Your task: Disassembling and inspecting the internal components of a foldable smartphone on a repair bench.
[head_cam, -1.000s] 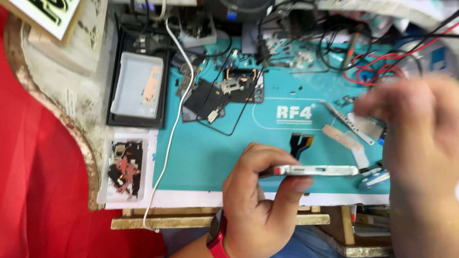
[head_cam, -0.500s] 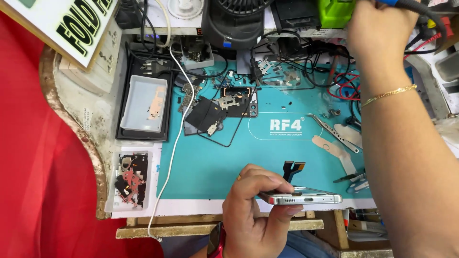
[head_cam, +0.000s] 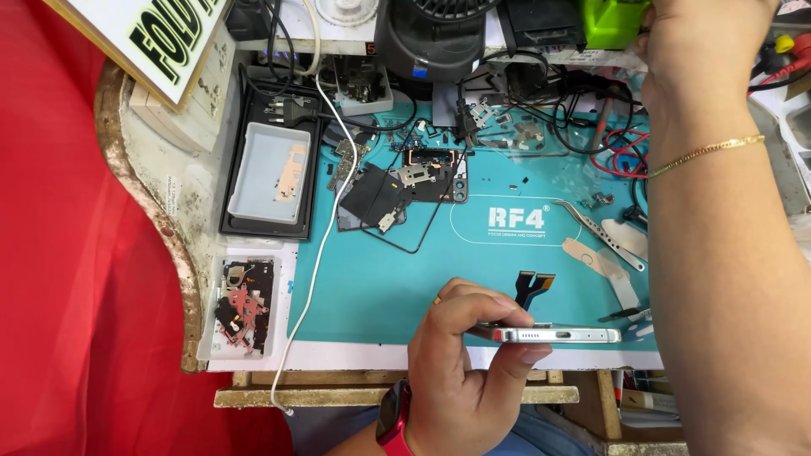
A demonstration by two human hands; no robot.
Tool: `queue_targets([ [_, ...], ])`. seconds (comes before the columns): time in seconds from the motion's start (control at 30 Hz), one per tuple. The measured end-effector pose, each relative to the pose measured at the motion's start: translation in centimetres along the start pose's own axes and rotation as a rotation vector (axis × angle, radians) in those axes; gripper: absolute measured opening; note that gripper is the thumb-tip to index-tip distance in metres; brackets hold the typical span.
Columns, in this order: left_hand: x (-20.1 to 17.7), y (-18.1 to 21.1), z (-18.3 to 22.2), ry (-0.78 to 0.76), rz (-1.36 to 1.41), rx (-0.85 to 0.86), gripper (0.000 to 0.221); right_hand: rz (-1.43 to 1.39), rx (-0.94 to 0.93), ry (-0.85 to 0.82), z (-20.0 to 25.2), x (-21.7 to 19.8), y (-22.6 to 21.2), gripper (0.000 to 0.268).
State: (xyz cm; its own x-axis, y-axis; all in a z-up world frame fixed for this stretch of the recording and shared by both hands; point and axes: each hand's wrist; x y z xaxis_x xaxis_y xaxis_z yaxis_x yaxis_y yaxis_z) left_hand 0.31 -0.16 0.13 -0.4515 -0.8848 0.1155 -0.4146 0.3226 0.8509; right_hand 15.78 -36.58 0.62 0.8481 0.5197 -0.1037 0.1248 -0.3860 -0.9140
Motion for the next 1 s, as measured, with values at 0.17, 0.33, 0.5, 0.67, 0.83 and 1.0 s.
queue_targets([
  [0.17, 0.1, 0.0, -0.1, -0.001, -0.003, -0.007, 0.020, -0.195, 0.105, -0.011, 2.6, -0.3, -1.6, 0.038],
  [0.33, 0.1, 0.4, -0.5, 0.002, -0.006, -0.023, 0.018, -0.240, 0.180, 0.083, 3.7, 0.0, -2.5, 0.043],
  [0.5, 0.2, 0.3, -0.6, 0.010, 0.001, -0.009, 0.017, -0.204, 0.201, -0.024, 4.4, -0.2, -1.7, 0.044],
  [0.67, 0.1, 0.5, -0.6, 0.007, -0.005, -0.042, 0.017, 0.316, -0.385, 0.120, 1.3, -1.6, 4.0, 0.046],
  [0.83, 0.2, 0.8, -0.8, 0.018, -0.016, -0.061, 0.017, 0.772, -0.650, 0.165, 2.2, -2.6, 4.4, 0.029],
  [1.0, 0.3, 0.5, -1.1, 0.028, -0.055, -0.084, 0.020, 0.458, -0.378, -0.285, 8.3, -3.6, -2.0, 0.012],
])
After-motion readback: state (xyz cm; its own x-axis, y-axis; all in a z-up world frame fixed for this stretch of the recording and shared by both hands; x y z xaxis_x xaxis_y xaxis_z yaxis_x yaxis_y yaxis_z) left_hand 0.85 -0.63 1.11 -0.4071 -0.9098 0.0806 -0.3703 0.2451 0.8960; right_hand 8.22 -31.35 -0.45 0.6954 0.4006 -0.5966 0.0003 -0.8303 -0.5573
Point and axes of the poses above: each hand's wrist, its own z-axis away from the middle knuckle, its own x-axis out of the palm, y = z × x, and after that the axes turned 4 degrees about -y, right-handed
